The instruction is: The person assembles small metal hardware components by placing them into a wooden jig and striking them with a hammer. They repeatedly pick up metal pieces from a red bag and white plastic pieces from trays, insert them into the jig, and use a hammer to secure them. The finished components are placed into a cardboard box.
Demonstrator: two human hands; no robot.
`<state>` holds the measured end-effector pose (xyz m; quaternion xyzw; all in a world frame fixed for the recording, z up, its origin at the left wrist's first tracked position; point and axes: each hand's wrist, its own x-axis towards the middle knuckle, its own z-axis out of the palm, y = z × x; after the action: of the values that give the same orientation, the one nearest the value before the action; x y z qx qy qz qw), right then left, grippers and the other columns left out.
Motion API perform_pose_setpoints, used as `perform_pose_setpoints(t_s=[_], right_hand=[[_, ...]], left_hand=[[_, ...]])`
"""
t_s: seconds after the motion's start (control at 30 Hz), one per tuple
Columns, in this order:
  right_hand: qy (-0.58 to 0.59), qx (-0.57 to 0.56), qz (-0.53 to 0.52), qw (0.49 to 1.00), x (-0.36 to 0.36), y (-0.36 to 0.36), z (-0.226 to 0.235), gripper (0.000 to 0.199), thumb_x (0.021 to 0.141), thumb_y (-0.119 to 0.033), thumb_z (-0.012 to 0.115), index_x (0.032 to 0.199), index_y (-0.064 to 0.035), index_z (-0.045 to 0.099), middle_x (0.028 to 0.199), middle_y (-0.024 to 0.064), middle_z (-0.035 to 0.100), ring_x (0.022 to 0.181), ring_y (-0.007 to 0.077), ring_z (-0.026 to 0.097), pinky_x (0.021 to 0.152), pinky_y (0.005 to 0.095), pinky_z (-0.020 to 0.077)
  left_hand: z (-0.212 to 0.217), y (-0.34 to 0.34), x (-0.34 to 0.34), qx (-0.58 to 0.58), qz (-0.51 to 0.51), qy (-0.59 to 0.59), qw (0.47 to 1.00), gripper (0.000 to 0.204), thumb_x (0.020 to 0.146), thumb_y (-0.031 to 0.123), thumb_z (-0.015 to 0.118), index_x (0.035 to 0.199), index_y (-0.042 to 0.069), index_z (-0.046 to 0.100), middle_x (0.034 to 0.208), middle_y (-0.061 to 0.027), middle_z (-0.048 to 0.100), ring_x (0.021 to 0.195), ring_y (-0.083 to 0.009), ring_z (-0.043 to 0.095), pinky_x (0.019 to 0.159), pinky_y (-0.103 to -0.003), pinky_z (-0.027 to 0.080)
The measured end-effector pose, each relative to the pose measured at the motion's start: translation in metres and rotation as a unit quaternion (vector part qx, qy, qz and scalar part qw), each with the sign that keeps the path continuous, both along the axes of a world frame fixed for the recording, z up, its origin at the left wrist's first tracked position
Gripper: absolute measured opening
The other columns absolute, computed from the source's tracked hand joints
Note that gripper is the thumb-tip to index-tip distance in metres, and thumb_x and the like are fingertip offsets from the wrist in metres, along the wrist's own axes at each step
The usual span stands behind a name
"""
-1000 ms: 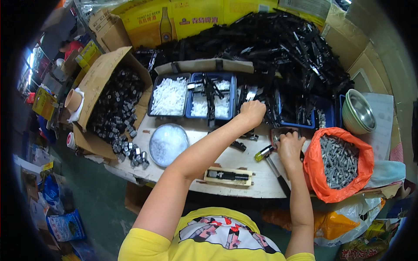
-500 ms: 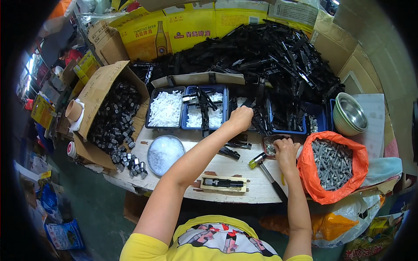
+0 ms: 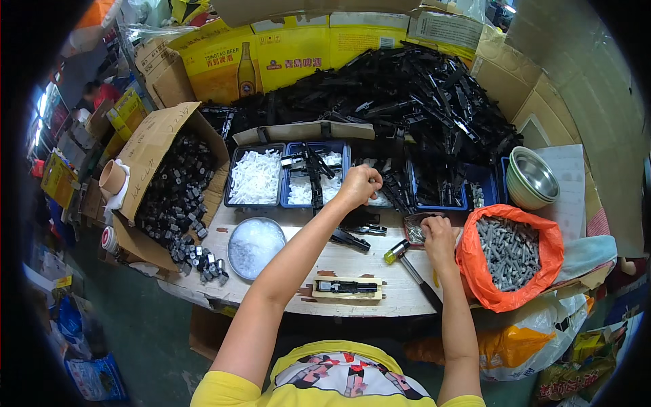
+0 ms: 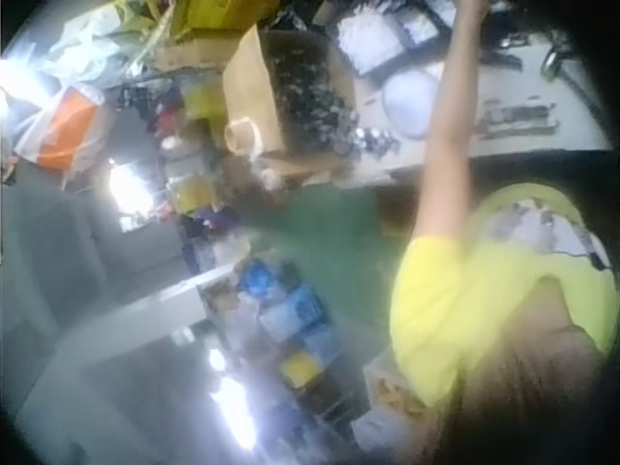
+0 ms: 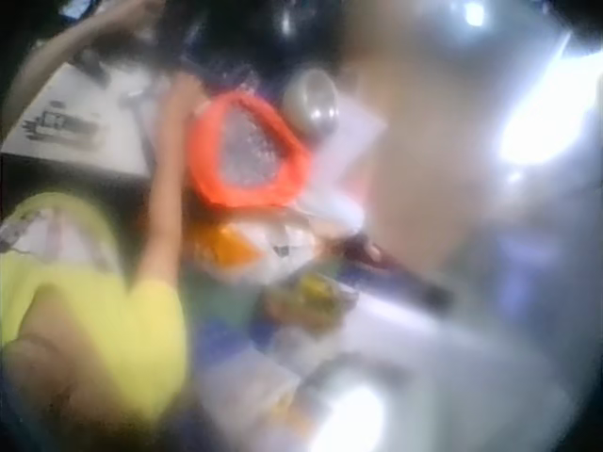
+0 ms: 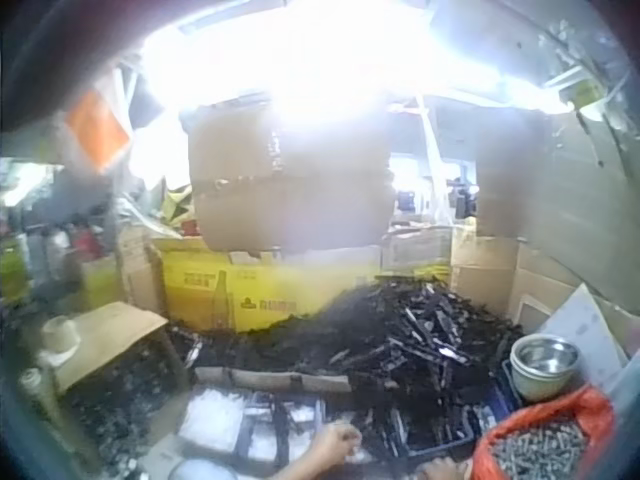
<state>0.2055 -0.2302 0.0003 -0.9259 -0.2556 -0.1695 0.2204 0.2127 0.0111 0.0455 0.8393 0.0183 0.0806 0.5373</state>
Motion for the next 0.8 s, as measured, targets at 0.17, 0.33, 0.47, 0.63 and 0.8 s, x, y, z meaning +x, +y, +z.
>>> perform_pose_setpoints(t_s=[0.17,0.33,0.47,0.63,0.8], right_hand=[[0.003,0.099,0.02,0.995,-0.003,0.0,0.004,0.003,0.077,-0.012,0.06,0.08,-0.0114,0.06,0.08,0.0027,0.059,0.081,0.0222,0.053,0.07,0.0374,0.0317],[0.059,0.157,0.036,0.985,-0.003,0.009,-0.001,0.004,0.077,-0.01,0.058,0.08,-0.0081,0.061,0.077,0.0046,0.061,0.078,0.023,0.056,0.069,0.0366,0.0346],[0.056,0.168,0.06,0.982,-0.006,0.015,0.001,0.005,0.077,-0.009,0.057,0.079,-0.0053,0.06,0.077,0.0066,0.061,0.078,0.0241,0.057,0.067,0.0367,0.0375],[0.174,0.3,0.11,0.932,-0.025,0.027,0.02,0.004,0.078,-0.005,0.059,0.081,-0.0027,0.059,0.078,0.006,0.058,0.072,0.0168,0.053,0.062,0.0275,0.038],[0.338,0.417,0.184,0.824,-0.061,0.044,0.047,0.004,0.083,-0.005,0.058,0.083,-0.0018,0.059,0.079,-0.0013,0.054,0.072,0.0047,0.047,0.064,0.0192,0.0365]], left_hand=[[0.0,-0.003,-0.011,-0.225,0.026,-0.007,0.974,0.006,0.081,0.003,0.061,0.083,-0.001,0.064,0.075,-0.0078,0.064,0.06,-0.0122,0.063,0.048,-0.021,0.049],[-0.016,-0.002,-0.014,-0.195,0.024,-0.032,0.98,0.007,0.081,0.002,0.061,0.086,-0.002,0.064,0.076,-0.0083,0.063,0.068,-0.0132,0.064,0.049,-0.022,0.051],[-0.014,0.002,-0.018,-0.181,0.028,-0.01,0.983,0.006,0.081,0.002,0.06,0.085,-0.003,0.062,0.08,-0.0107,0.063,0.065,-0.015,0.063,0.05,-0.023,0.052],[-0.005,-0.005,-0.047,-0.385,-0.003,0.02,0.923,0.011,0.081,0.003,0.06,0.088,-0.005,0.061,0.074,-0.0097,0.06,0.058,-0.0157,0.061,0.046,-0.024,0.051],[-0.011,-0.025,-0.123,-0.473,-0.019,0.039,0.88,0.009,0.082,0.002,0.059,0.089,-0.004,0.059,0.077,-0.0115,0.061,0.064,-0.0179,0.063,0.049,-0.026,0.052]])
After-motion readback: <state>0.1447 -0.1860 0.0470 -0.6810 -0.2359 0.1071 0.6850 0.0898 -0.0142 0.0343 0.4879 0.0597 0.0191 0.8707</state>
